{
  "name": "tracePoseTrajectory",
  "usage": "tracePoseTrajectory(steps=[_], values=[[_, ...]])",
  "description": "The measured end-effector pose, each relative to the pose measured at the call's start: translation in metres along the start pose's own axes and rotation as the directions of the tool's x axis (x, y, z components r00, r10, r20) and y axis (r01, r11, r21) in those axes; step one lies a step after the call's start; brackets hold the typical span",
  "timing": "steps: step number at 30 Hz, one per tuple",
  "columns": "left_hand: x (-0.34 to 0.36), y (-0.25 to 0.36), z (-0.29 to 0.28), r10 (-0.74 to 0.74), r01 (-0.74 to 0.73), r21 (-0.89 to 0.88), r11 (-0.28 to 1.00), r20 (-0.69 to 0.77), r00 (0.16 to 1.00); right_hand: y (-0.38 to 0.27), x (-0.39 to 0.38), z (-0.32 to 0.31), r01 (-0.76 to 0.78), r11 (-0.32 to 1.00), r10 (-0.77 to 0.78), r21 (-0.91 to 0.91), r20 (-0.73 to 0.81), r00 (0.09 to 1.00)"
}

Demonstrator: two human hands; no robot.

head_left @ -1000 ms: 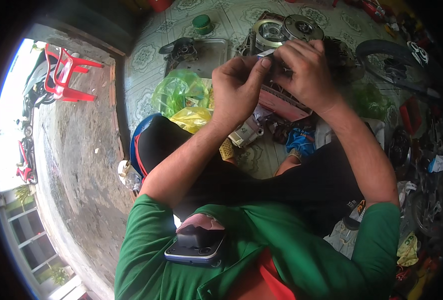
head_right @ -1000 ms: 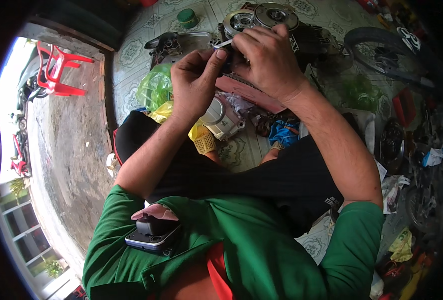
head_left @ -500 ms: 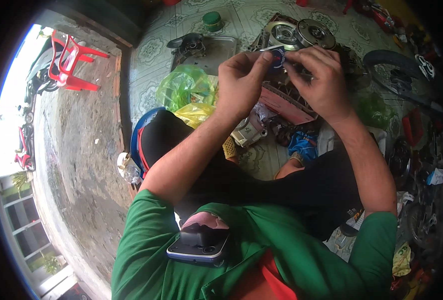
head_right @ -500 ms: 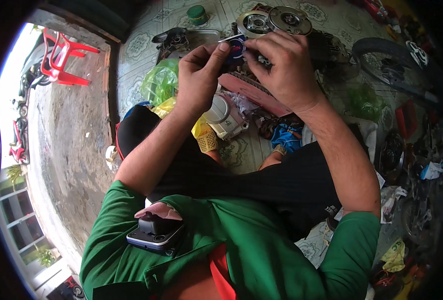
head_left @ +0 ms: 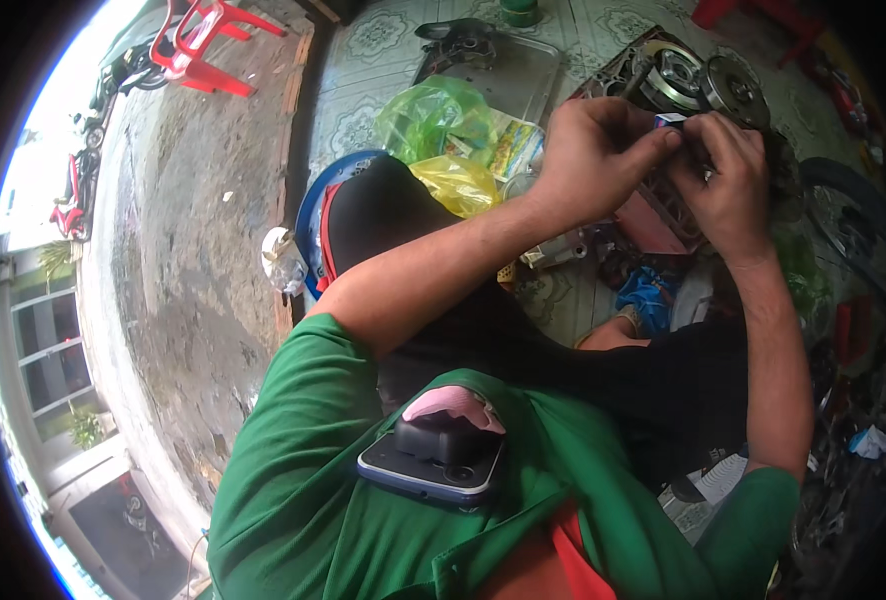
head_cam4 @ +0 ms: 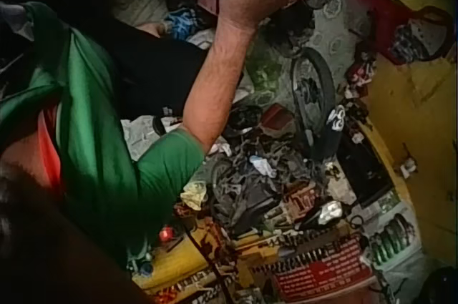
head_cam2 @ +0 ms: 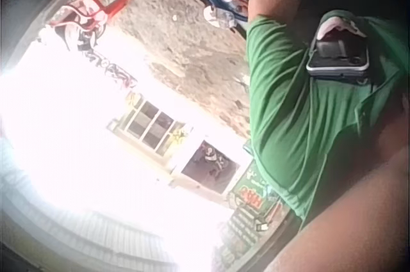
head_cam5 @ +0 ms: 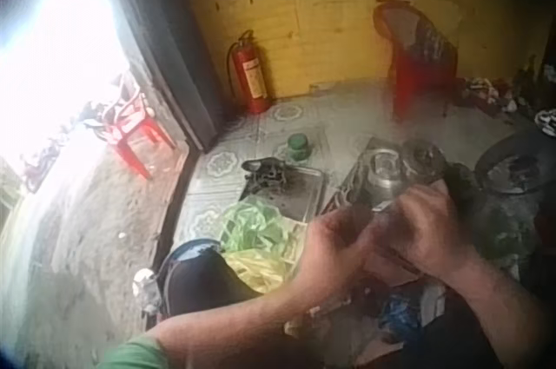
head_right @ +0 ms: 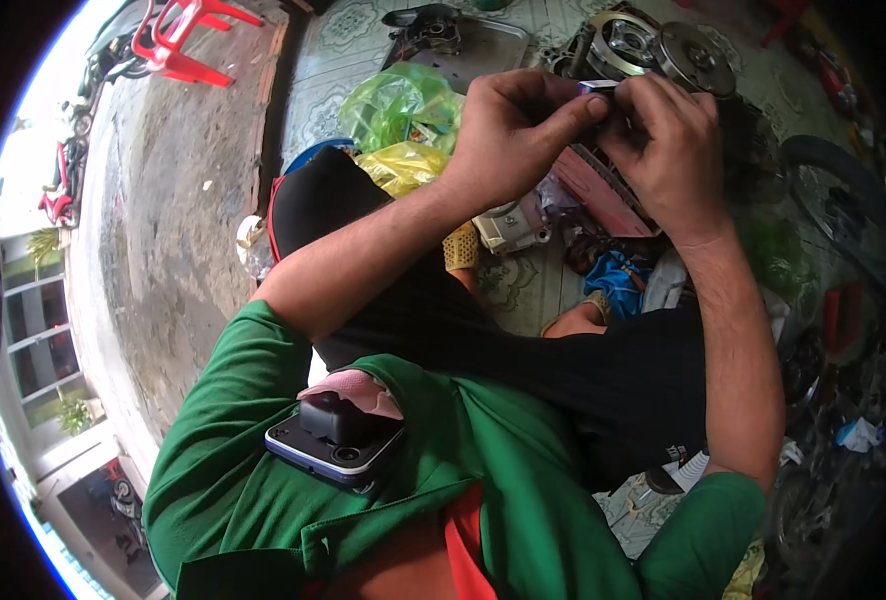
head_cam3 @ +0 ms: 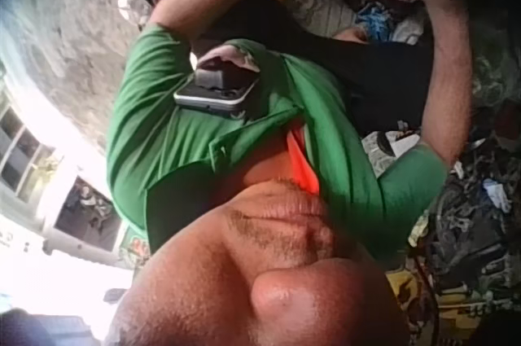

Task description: Disassembling and inspecting internal components of a motorcycle engine.

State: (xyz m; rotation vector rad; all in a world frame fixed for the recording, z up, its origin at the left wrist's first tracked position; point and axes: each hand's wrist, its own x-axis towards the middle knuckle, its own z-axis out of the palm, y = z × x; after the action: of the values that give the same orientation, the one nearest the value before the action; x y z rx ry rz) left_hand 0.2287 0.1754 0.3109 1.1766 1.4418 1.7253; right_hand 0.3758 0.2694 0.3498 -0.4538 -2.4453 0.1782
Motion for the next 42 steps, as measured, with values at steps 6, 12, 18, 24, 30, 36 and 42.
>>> tracePoseTrajectory(steps=[6,12,18,24,30,36,42], values=[[0.017,-0.003,-0.012,0.023,-0.019,-0.054,0.998,0.072,0.997,0.017,-0.003,-0.005,-0.03,0.999,0.031,0.028,-0.037,0.999],[0.036,-0.001,-0.049,-0.114,0.178,-0.389,0.904,0.181,0.977,0.035,-0.01,-0.017,-0.262,0.871,0.356,0.415,-0.166,0.92],[0.03,-0.009,-0.047,-0.278,0.308,-0.237,0.921,0.152,0.949,0.01,-0.014,-0.011,-0.284,0.881,0.296,0.379,0.027,0.955],[0.023,-0.021,-0.037,-0.16,0.177,-0.085,0.98,0.178,0.971,-0.002,-0.017,0.011,-0.292,0.852,0.228,0.435,0.194,0.954],[0.041,-0.002,-0.036,-0.121,0.106,-0.278,0.955,-0.037,0.992,0.01,-0.061,0.034,-0.58,0.798,0.199,0.162,0.839,0.507],[0.054,0.021,-0.033,-0.345,0.173,-0.645,0.744,-0.149,0.927,0.037,-0.179,0.122,-0.556,0.831,0.075,-0.003,0.991,0.108],[0.053,0.05,-0.033,-0.432,0.199,-0.742,0.64,-0.133,0.892,0.043,-0.258,0.272,-0.683,0.67,0.496,-0.289,0.86,0.122]])
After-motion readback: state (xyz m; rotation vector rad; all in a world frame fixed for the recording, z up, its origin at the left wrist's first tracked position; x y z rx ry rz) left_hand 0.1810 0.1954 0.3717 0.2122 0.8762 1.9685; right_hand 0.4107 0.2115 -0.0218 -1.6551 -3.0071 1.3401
